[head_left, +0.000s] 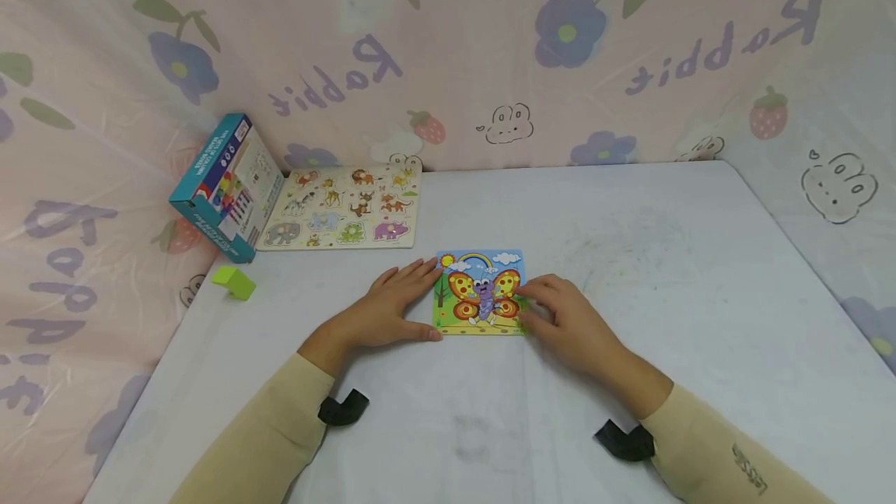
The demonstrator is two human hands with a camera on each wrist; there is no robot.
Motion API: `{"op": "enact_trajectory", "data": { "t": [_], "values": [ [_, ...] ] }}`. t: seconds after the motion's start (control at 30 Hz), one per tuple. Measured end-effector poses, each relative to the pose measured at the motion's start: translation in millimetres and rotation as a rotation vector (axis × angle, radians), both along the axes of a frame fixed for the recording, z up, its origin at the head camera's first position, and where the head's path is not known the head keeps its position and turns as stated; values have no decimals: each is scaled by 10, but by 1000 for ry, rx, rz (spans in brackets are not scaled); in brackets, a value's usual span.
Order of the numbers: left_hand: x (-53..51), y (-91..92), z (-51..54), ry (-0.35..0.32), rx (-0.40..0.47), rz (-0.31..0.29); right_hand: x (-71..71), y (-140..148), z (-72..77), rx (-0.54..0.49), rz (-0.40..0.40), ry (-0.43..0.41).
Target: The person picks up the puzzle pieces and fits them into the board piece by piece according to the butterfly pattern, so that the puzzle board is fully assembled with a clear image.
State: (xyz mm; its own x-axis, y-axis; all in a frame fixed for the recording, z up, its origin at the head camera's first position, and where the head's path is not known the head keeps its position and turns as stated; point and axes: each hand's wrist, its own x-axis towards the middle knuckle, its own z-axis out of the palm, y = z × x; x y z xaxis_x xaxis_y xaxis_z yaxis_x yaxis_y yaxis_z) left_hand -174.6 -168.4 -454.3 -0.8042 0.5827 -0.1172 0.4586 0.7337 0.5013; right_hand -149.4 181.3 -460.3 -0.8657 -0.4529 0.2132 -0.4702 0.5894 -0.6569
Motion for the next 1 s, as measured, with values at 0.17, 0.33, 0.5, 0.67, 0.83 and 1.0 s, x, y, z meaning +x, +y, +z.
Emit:
{"op": "enact_trajectory", "data": {
  "t": [0.17, 0.33, 0.5, 0.67, 0.83, 1.0],
  "values": [
    [5, 4, 12, -1, -1, 0, 56, 6, 31, 249, 179, 148],
    [-1, 5, 10, 0, -2, -1, 95, 7, 72, 355, 216, 206],
    [-3, 14, 14, -3, 2, -3, 113, 16, 91, 387, 232, 174],
    [-5, 19, 12, -4, 5, -5, 127, 16, 98, 401, 241, 137],
    [-4, 19, 4, -4, 4, -4, 153, 7, 101, 425, 246, 109],
    [18, 17, -6, -8, 0, -1, 150, 11, 82, 375, 238, 54]
  ]
}}
